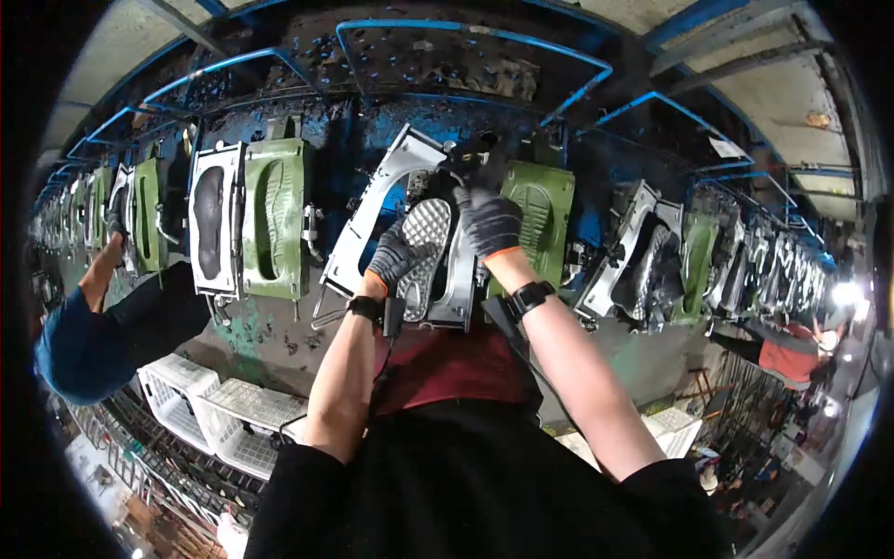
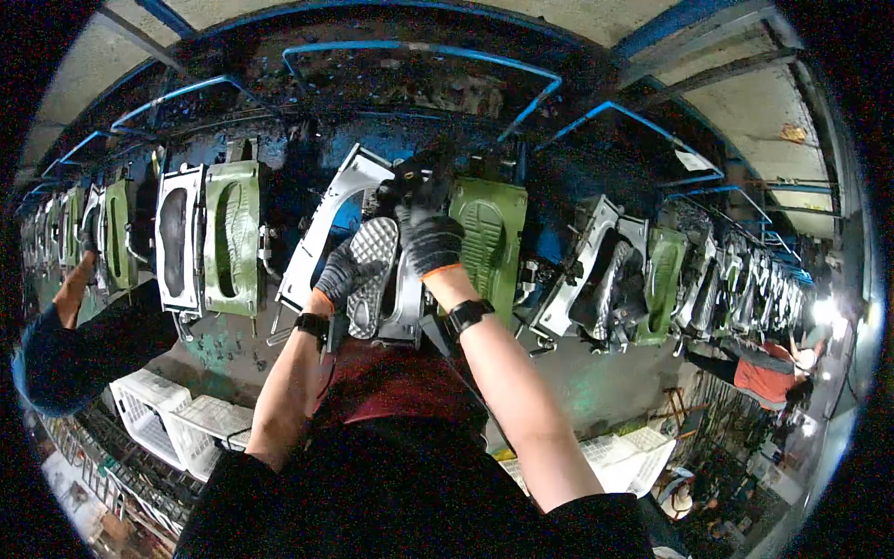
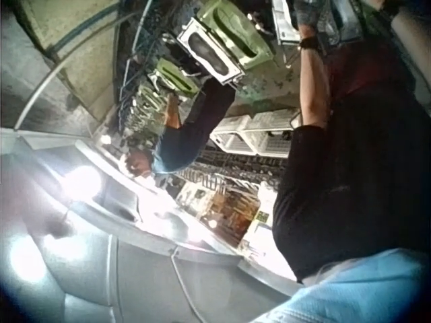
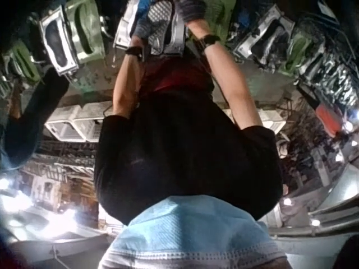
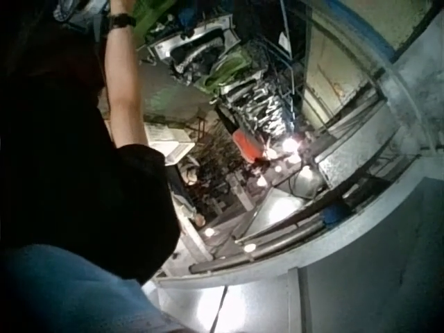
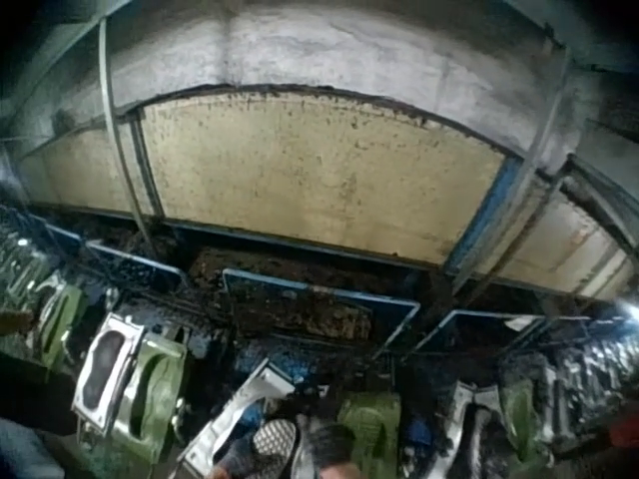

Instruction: The recorder is placing shoe uppers or inner soles into molds on a circular injection molding or pressing machine in a factory setting.

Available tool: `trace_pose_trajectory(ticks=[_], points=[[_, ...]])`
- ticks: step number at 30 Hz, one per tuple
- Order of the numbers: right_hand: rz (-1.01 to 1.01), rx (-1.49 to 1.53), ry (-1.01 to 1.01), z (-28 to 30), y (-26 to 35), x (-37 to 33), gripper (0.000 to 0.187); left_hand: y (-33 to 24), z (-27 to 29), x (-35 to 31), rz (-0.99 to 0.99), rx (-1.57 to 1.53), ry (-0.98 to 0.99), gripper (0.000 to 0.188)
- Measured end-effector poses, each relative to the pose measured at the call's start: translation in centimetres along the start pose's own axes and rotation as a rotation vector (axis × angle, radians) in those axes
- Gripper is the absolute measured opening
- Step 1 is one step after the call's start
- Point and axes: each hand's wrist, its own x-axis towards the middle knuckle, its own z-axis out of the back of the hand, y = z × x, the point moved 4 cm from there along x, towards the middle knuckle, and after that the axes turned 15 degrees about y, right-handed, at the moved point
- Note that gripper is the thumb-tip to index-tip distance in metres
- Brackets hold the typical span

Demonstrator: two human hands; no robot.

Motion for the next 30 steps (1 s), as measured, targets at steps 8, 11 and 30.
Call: trace_pose_trajectory(ticks=[8,11,30], points=[[0.703,-0.171,-0.050,-16.4,6.7,-12.9,0.031,-0.9,1.7,-13.6,0.555,1.055,0.130,0.066],[0.493,0.049,0.362,-19.4,6.3,-12.3,0.032,1.0,1.8,-7.7,0.228,1.021,-0.063,0.067],[0.572,-0.364,1.133,-14.4,8.1,-5.3,0.041,-2.4,2.5,-7.5,0.414,0.856,0.668,0.048]])
